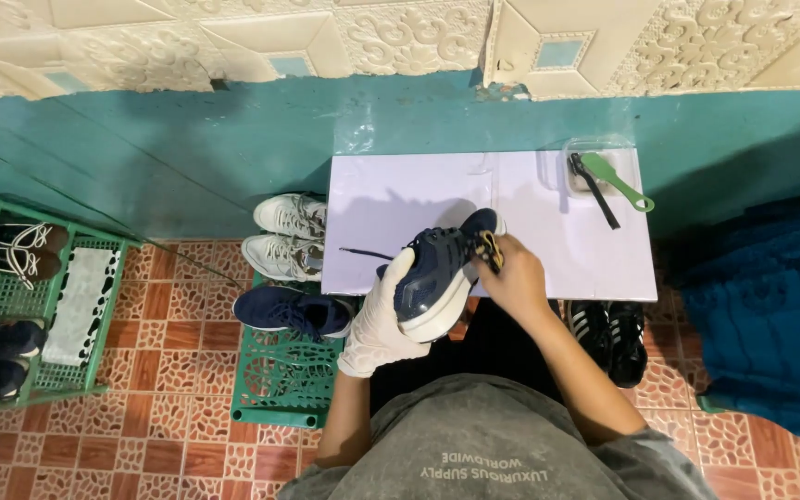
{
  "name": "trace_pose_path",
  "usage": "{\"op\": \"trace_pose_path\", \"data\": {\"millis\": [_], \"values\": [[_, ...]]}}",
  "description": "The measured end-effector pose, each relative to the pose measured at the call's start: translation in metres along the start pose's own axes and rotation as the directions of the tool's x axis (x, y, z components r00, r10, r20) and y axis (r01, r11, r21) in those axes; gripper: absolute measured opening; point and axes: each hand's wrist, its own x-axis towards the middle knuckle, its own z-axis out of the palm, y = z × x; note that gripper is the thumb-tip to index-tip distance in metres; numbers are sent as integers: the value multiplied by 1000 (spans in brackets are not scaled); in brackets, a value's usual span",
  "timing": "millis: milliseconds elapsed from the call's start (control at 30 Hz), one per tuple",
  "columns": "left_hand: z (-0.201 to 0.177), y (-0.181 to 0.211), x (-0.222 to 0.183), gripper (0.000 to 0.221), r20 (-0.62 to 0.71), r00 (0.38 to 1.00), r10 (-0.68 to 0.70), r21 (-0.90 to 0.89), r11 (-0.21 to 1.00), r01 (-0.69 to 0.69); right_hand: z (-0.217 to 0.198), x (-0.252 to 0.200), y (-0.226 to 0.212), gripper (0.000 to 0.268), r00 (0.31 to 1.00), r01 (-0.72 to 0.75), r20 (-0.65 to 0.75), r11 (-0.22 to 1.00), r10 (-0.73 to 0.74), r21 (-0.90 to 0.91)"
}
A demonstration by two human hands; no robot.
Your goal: Applying a liquid treatment to the midsole of a sneaker using a brush and wiping it clean with a cloth.
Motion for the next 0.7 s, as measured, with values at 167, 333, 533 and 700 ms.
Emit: {"op": "trace_pose_path", "data": {"millis": [167, 333, 533, 700], "values": [[-2, -1, 5, 145, -4, 1000, 4, -8, 1000, -4, -7, -16, -12, 28, 998, 60, -18, 997, -60, 43], [-7, 0, 7, 145, -13, 1000, 6, -15, 1000, -6, 8, 8, 6, 30, 982, 176, -69, 984, -174, 21], [-13, -2, 11, 145, -30, 1000, 5, -24, 1000, -6, 15, 18, -4, 26, 984, 168, -88, 970, -155, 176], [-8, 0, 11, 145, -35, 999, 1, -26, 1000, -2, 10, 20, -26, 22, 970, 213, -168, 952, -178, 220]]}}
